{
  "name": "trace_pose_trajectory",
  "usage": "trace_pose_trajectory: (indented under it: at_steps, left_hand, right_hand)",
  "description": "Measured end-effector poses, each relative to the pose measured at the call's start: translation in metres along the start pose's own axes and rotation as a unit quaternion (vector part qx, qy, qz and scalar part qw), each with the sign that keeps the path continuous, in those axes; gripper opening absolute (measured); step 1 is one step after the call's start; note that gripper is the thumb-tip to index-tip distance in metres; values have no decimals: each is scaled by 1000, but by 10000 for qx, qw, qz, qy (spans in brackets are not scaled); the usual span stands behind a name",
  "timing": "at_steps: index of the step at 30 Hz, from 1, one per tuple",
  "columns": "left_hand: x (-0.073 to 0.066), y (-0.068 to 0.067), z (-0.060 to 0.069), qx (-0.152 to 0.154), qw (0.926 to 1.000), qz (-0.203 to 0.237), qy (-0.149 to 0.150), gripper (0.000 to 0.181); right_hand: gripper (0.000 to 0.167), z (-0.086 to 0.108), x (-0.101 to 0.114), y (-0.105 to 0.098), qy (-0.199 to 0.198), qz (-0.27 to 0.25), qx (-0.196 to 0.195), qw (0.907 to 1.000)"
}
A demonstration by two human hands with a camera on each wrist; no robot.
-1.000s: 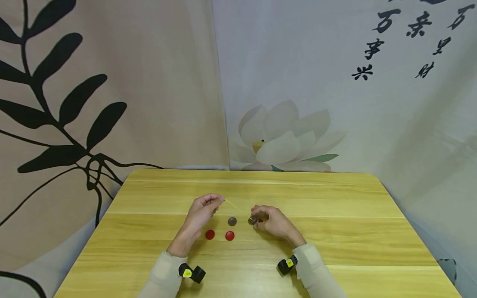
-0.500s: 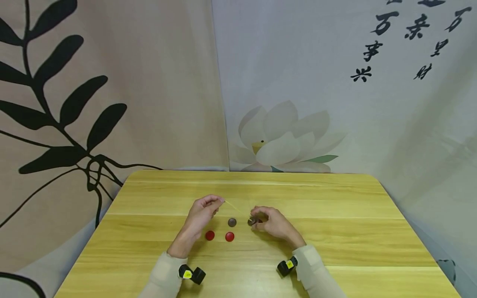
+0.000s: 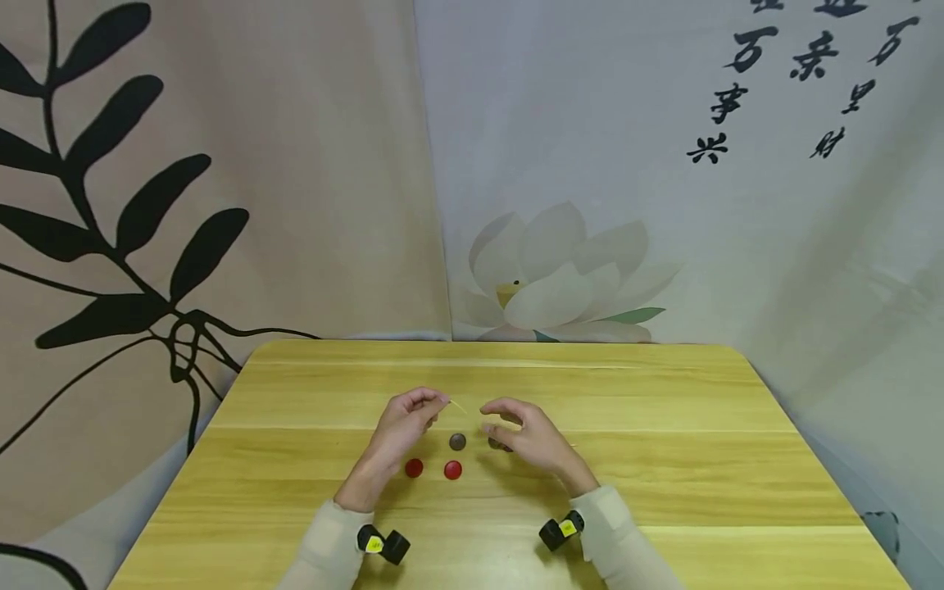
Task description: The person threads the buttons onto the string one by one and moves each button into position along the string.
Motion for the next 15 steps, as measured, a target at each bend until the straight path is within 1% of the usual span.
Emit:
trace_pose_trajectory:
  at_steps: [5,10,15]
  left_hand:
    - [-1,5,0,-21,9999,-147,28,23]
    - [0,9,-1,-17,9997,-228,65,22]
    - [2,12,-3,21,9996,-251,114,20]
  right_hand:
    - [30,-6,15,7,-35,-308,-133,9994]
    - [30,-10,21,11,12,-541,-198,9983]
    - [25,-11,25,14,128,-720,-293,9969]
Point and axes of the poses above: each hand's wrist, its own z-axis away from the middle knuckle, its own y-axis out of the palm, x = y × z, the point moved 6 cm from there along -z, towards the middle knuckle, and after that the axes turned 11 degrees about -z, right-handed, at the moved point
